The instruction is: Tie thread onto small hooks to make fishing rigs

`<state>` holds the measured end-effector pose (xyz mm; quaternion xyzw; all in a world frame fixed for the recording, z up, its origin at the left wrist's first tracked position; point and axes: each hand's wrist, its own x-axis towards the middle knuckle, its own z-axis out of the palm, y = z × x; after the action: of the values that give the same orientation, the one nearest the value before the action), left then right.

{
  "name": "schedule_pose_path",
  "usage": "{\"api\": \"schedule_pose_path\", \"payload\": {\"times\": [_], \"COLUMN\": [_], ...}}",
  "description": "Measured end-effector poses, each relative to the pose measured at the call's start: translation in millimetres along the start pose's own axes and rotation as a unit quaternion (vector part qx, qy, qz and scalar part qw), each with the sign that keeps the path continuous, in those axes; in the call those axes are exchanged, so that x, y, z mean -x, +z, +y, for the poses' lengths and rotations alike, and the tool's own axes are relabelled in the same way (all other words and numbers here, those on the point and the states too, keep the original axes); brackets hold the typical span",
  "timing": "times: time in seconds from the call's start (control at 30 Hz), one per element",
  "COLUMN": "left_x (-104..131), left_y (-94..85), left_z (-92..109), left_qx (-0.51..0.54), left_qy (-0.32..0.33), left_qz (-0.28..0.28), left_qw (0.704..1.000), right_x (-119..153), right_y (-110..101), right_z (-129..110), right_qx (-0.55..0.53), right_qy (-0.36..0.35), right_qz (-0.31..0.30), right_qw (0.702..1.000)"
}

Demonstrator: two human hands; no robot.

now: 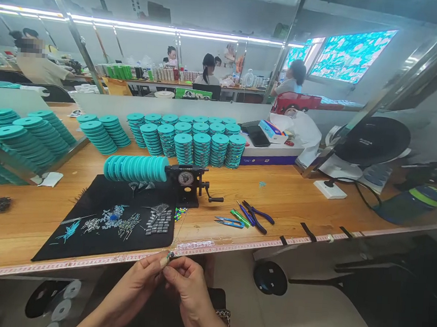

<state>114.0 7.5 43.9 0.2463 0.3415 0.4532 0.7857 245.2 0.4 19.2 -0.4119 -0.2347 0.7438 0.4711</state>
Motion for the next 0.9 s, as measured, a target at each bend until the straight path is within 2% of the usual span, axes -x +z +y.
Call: {"api": "schedule_pose_path", "payload": {"times": [0.13,0.27,0.37,0.43,0.5,0.7,0.9], "left_x": [2.0,1.3,-0.7,-1.9,-2.5,0.2,3.1], "left_y": [0.4,-4.2,-9.2,-11.8,-13.7,-16.7,-19.1], "left_z": [-2.8,-6.4,-5.8,-4.0,-2.0,4.1,6.9], "left_qx": [-0.004,-0.060,-0.137,-0.190,-0.233,-0.301,-0.314], "left_qy": [0.002,0.011,0.055,0.088,0.111,0.151,0.152], "left_qz": [0.015,0.051,0.093,0.102,0.105,0.124,0.129], "left_qw": [1.000,0.997,0.985,0.972,0.960,0.934,0.928], "right_x": [2.9,7.6,11.3,12.4,12.0,6.6,8.5], "right_y": [-1.0,-1.5,-1.4,-1.4,-1.4,-2.7,-2.4], "right_z": [0.5,-3.2,-7.6,-8.8,-8.0,2.0,5.3], "right_qx": [-0.028,-0.063,-0.065,-0.064,-0.055,0.035,0.026], "right_qy": [0.020,0.039,0.052,0.057,0.051,-0.033,-0.032], "right_qz": [-0.039,-0.068,-0.076,-0.076,-0.070,-0.039,-0.047], "right_qw": [0.999,0.995,0.994,0.993,0.995,0.998,0.998]}}
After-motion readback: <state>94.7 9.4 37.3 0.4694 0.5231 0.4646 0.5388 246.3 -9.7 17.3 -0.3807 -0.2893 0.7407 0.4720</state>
